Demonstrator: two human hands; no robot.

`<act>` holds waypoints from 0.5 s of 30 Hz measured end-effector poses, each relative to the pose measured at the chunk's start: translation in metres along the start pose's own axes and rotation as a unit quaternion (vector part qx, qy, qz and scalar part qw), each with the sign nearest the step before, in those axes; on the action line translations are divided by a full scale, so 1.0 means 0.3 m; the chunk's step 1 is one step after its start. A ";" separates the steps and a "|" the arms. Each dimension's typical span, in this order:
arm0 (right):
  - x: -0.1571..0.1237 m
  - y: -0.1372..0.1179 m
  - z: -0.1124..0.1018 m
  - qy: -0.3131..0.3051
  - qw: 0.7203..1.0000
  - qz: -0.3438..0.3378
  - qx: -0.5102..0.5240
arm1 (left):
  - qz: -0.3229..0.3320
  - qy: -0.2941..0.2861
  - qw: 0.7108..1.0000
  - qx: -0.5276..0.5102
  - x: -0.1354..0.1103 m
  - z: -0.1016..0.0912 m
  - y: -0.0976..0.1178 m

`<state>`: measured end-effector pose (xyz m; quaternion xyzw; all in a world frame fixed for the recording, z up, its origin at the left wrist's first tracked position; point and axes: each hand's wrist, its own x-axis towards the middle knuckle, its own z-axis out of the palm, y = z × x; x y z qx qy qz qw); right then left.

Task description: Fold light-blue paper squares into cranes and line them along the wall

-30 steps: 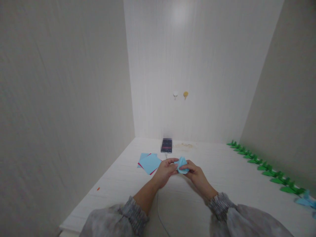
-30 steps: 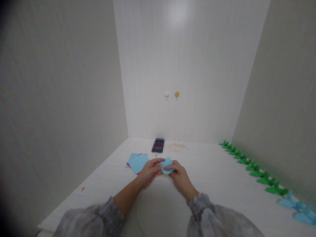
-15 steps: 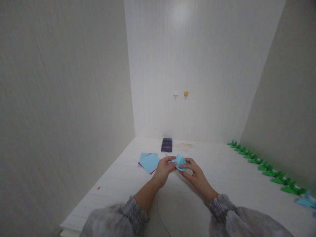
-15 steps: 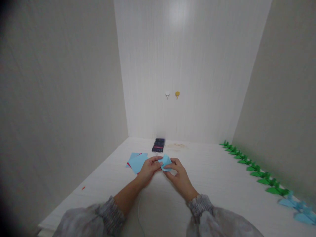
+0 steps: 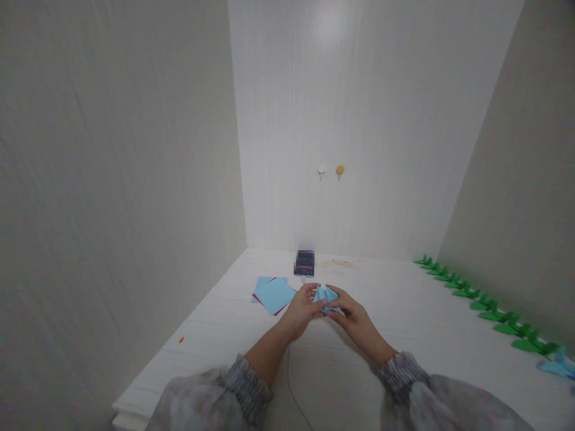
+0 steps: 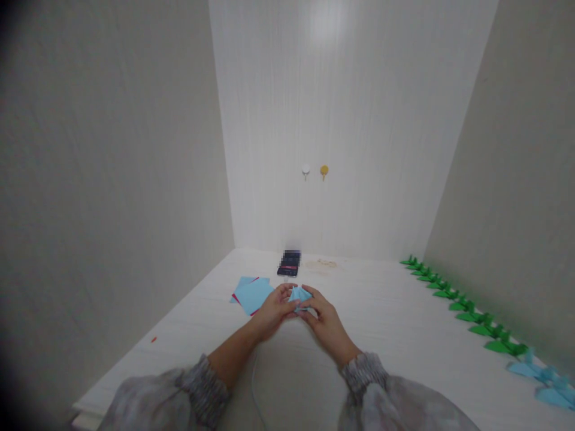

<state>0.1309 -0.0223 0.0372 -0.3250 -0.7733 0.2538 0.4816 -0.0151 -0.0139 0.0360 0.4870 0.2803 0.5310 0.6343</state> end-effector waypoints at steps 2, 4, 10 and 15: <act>-0.002 0.000 0.001 -0.009 1.000 0.012 0.004 | -0.018 -0.012 1.000 0.016 0.000 -0.006 -0.005; -0.003 -0.004 0.002 -0.009 1.000 0.012 0.001 | -0.016 -0.016 0.999 0.031 0.002 -0.010 -0.011; 0.002 -0.024 0.005 -0.014 0.999 -0.009 0.027 | 0.007 -0.058 0.997 0.043 -0.004 0.000 -0.004; -0.004 -0.033 0.000 -0.038 0.996 0.013 0.073 | -0.063 -0.091 0.992 0.059 -0.019 0.001 0.011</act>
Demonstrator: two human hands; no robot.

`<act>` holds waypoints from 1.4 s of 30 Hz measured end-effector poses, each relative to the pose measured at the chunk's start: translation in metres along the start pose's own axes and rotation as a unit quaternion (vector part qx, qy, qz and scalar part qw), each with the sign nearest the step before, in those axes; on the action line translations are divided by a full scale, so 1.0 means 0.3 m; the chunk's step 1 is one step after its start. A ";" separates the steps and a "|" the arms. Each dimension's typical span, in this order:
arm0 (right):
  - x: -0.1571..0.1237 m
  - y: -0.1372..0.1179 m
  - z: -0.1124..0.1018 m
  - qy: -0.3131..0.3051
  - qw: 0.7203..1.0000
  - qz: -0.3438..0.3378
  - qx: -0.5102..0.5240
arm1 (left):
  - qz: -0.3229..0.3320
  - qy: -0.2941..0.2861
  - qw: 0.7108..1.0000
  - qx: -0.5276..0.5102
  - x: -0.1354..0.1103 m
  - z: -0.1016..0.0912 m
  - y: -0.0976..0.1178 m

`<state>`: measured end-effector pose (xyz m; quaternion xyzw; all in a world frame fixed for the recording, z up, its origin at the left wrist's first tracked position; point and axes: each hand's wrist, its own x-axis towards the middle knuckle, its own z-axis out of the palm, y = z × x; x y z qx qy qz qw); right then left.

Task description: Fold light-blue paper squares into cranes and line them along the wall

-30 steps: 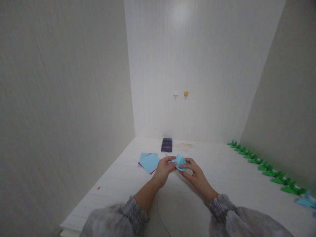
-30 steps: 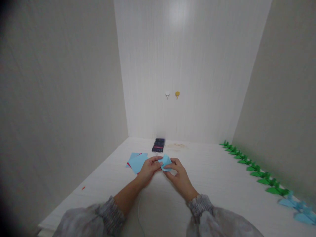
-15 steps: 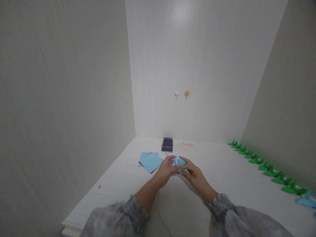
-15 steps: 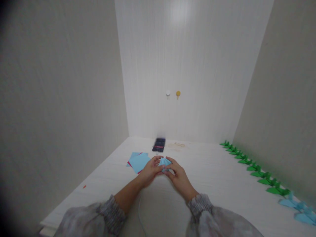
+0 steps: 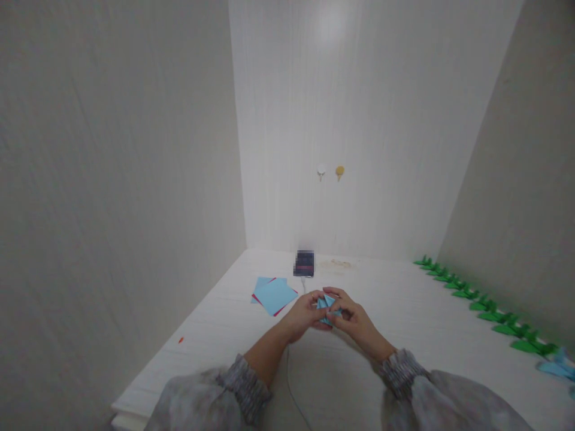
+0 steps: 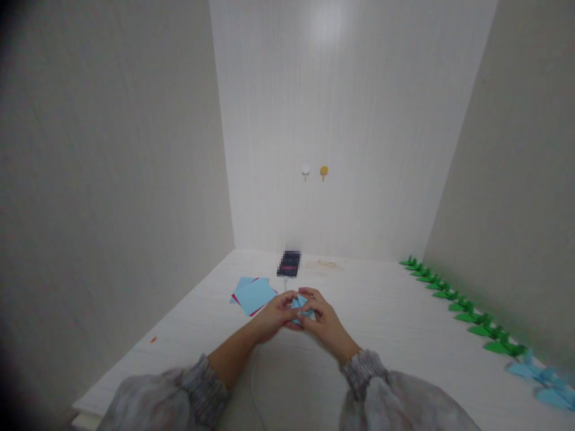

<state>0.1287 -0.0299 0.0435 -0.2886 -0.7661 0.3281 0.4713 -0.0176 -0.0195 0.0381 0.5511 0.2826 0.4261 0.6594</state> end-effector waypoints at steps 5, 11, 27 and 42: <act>-0.004 -0.002 0.000 0.000 0.999 -0.004 -0.046 | -0.019 0.016 0.999 0.046 0.008 -0.004 -0.008; 0.000 0.017 0.000 0.045 0.982 -0.008 -0.183 | 0.046 0.166 0.973 0.155 0.033 -0.010 -0.016; 0.006 0.023 -0.012 0.062 0.978 -0.020 -0.197 | 0.111 0.184 0.935 0.282 0.034 -0.034 -0.024; -0.002 0.030 -0.020 0.074 0.970 -0.015 -0.229 | 0.110 0.175 0.947 0.248 0.031 -0.026 -0.030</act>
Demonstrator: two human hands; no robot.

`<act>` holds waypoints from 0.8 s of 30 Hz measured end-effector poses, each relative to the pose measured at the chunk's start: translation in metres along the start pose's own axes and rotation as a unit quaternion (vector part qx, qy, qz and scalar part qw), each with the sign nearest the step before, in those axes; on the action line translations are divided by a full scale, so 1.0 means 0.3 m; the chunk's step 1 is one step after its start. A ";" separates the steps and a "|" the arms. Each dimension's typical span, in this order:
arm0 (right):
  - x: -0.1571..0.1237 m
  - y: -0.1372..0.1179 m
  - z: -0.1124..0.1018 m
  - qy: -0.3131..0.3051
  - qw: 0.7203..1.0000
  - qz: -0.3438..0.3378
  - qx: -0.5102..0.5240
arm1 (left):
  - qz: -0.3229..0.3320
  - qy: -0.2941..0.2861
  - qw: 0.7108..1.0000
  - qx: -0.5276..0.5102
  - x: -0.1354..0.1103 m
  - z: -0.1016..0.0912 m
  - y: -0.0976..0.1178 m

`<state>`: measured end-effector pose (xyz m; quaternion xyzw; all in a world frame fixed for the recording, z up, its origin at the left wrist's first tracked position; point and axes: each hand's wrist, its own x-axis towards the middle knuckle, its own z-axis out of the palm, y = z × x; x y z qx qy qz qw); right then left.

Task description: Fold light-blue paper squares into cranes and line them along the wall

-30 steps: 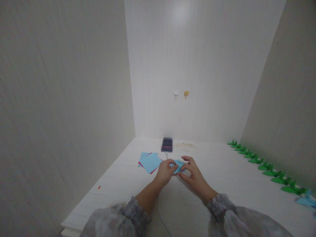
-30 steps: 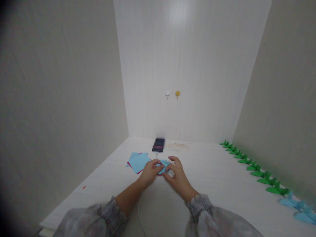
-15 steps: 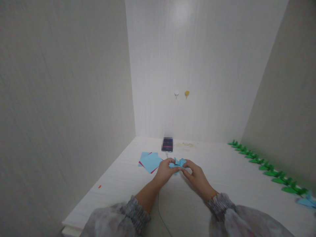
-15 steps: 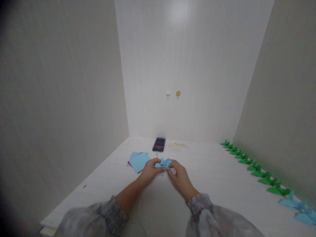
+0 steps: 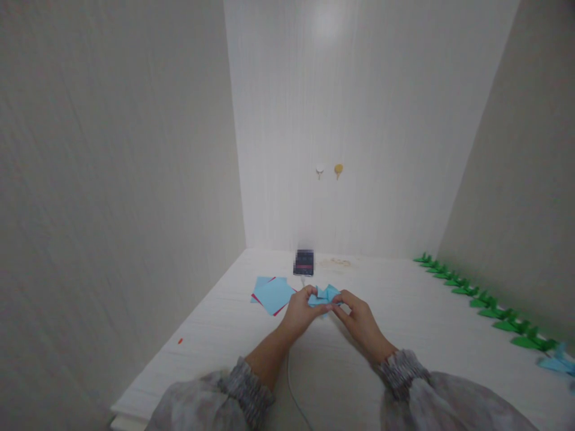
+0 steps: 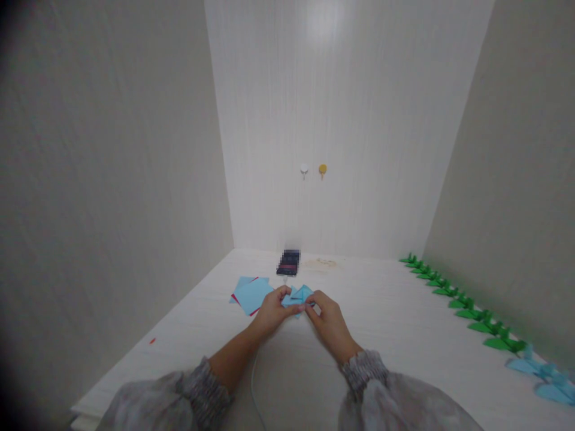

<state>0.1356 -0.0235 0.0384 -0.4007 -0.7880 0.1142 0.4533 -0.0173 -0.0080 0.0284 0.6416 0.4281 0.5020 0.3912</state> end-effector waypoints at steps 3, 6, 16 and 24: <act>-0.002 -0.001 -0.001 -0.006 1.000 0.010 -0.008 | 0.024 0.008 0.999 0.039 -0.002 -0.005 0.003; -0.002 0.001 0.000 -0.006 1.000 0.014 -0.015 | 0.022 0.004 0.998 0.050 -0.001 -0.009 0.003; -0.003 0.022 0.011 0.024 1.000 -0.002 0.015 | -0.053 -0.011 0.996 -0.065 0.005 0.005 -0.021; -0.006 0.015 0.011 0.014 0.996 0.049 0.074 | -0.031 -0.039 0.992 -0.118 0.003 0.012 -0.018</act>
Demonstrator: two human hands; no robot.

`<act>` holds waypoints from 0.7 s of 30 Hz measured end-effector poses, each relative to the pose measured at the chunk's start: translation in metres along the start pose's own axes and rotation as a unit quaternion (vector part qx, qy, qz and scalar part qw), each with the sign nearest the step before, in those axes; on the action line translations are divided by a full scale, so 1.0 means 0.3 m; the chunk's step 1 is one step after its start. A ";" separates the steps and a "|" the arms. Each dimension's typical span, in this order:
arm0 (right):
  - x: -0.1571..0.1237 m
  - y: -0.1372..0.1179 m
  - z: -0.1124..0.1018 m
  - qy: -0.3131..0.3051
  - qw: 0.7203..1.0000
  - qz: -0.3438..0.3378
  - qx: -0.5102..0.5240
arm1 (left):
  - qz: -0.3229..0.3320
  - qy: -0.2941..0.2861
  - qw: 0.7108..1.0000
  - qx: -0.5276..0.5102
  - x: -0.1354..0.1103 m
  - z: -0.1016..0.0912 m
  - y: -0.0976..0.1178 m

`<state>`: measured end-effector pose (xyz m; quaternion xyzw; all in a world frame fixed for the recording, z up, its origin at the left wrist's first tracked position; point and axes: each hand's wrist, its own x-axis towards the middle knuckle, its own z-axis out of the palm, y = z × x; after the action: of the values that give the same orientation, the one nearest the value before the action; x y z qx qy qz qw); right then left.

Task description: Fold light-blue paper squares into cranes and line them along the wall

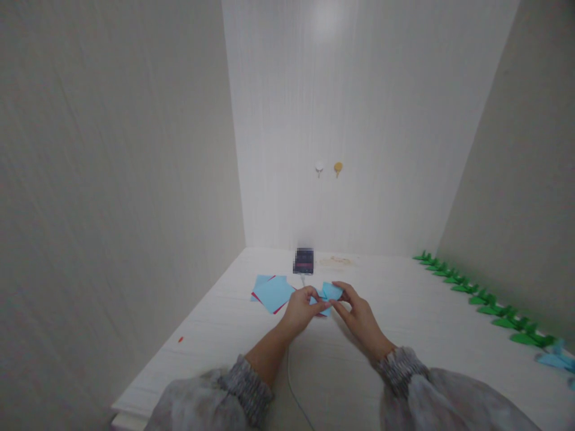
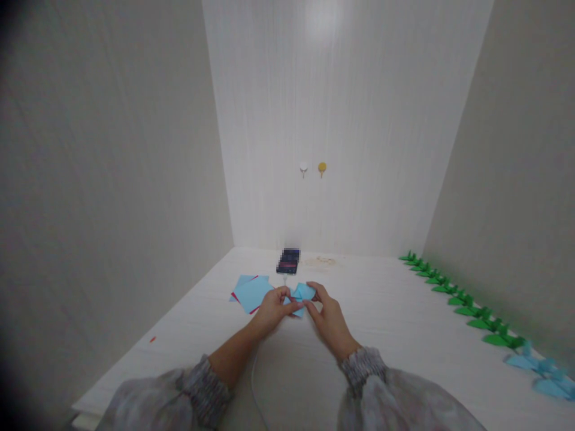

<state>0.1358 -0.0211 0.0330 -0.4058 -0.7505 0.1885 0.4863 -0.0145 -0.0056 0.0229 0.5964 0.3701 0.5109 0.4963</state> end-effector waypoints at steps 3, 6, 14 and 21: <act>0.000 0.000 0.003 0.016 0.999 0.026 0.034 | 0.019 0.009 1.000 -0.009 -0.003 -0.001 0.005; 0.001 0.005 0.005 0.026 0.997 0.043 0.056 | 0.004 0.000 0.999 -0.040 -0.006 -0.002 0.006; 0.002 -0.011 -0.001 -0.003 0.996 0.041 0.080 | -0.021 -0.044 0.998 -0.051 -0.010 -0.001 0.019; -0.002 -0.015 -0.001 -0.015 0.996 0.048 0.076 | -0.120 -0.078 0.983 -0.113 -0.015 0.002 0.053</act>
<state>0.1343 -0.0243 0.0357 -0.4006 -0.7207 0.2745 0.4947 -0.0160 -0.0137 0.0374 0.5258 0.3390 0.4376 0.6458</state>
